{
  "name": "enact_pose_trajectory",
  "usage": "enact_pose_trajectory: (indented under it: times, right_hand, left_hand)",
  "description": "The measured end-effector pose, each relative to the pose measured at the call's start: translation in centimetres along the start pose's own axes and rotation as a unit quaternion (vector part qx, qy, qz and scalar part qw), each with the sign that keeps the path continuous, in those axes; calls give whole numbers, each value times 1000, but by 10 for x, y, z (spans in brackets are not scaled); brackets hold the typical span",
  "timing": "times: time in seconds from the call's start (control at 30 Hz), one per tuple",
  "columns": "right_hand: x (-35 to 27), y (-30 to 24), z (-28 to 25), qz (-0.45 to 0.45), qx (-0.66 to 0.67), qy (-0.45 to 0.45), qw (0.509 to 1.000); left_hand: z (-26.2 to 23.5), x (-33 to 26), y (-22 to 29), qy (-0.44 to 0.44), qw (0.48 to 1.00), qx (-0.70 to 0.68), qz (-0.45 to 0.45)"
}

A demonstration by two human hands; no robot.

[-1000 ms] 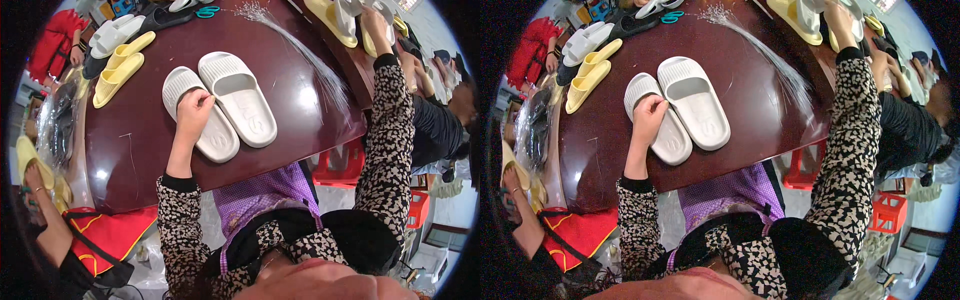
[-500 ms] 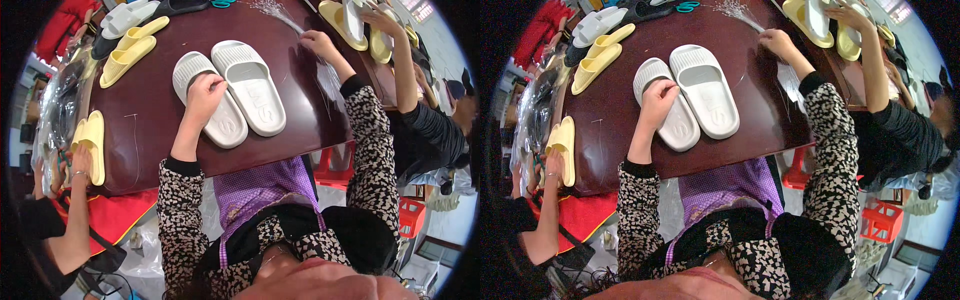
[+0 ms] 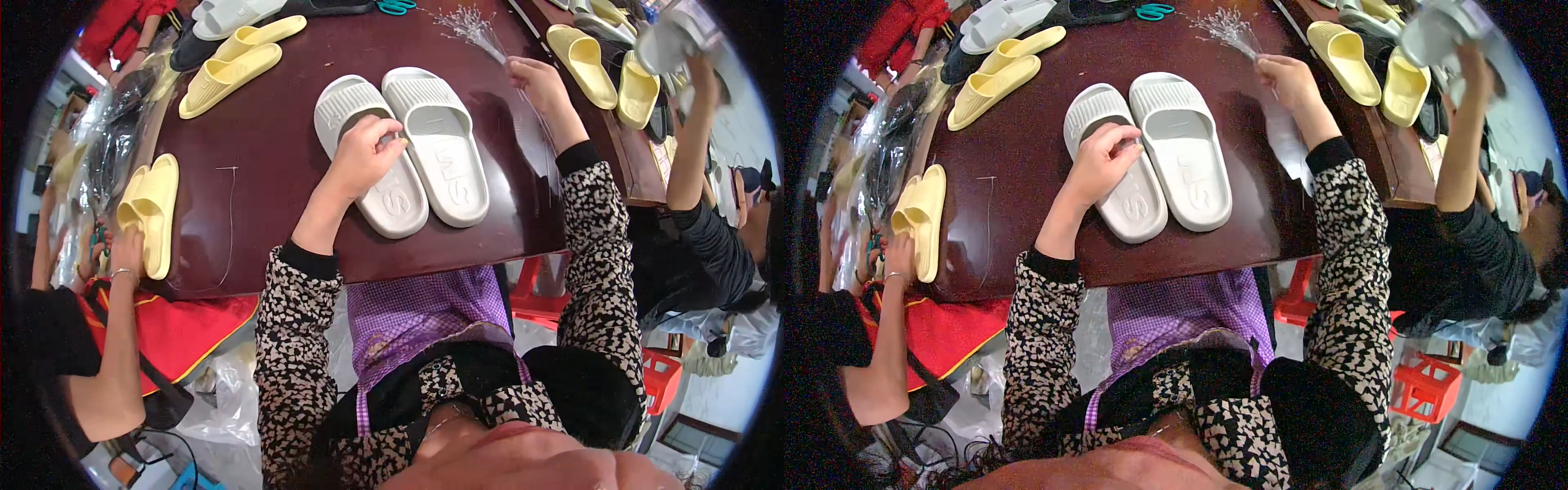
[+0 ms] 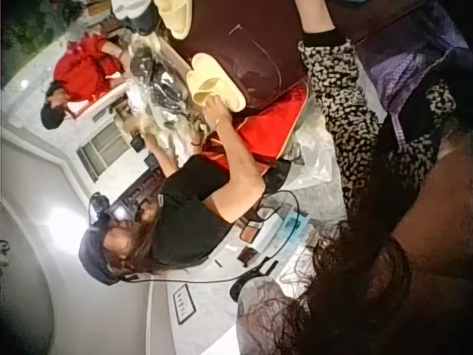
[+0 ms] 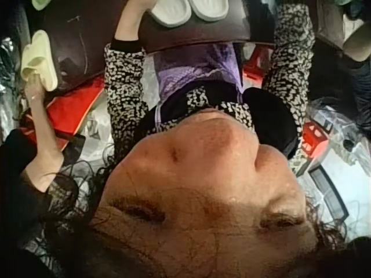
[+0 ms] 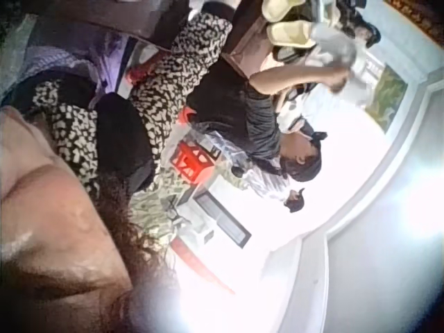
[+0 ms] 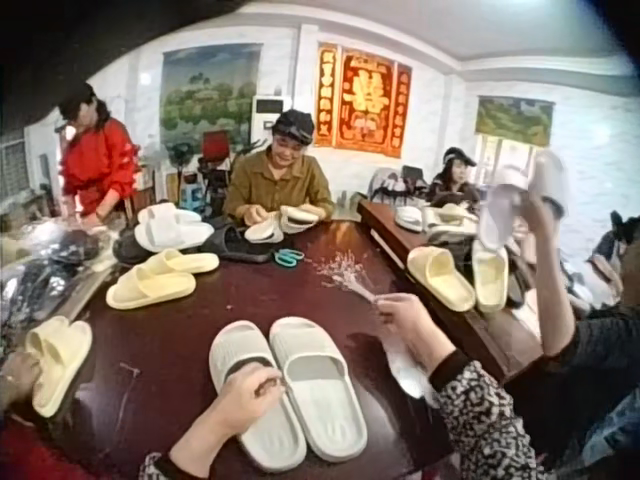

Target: The person pairs slippers together by threading plastic fasteners through the sides of the slippers by hand.

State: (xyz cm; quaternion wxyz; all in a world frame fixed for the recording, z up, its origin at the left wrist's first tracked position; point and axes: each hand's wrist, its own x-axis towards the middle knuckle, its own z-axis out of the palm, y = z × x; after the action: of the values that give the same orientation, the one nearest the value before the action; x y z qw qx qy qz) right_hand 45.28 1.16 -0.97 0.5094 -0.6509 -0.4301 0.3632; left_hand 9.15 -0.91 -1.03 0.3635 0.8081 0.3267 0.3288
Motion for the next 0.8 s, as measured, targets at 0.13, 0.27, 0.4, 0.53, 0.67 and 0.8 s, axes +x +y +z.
enact_pose_trajectory:
  times: [0.13,0.27,0.4,0.53,0.67,0.8]
  right_hand:
    - [-12,-13,-10,5,196,-24,980]
    - [-14,-22,-19,-36,291,-47,955]
    - [-7,-22,-22,-46,280,-34,958]
    - [5,-10,-37,-50,198,-34,978]
    - [9,-6,-35,-36,193,-44,979]
    - [-12,14,-29,-20,178,22,984]
  left_hand:
    - [5,0,0,-16,1000,-4,19]
    - [5,-4,0,-6,999,-19,34]
    - [-5,-6,-3,28,995,-98,-19]
    - [-27,-5,9,110,964,-226,-84]
    - [-55,-17,-3,156,947,-267,-84]
    - [-64,-54,2,164,979,-93,-76]
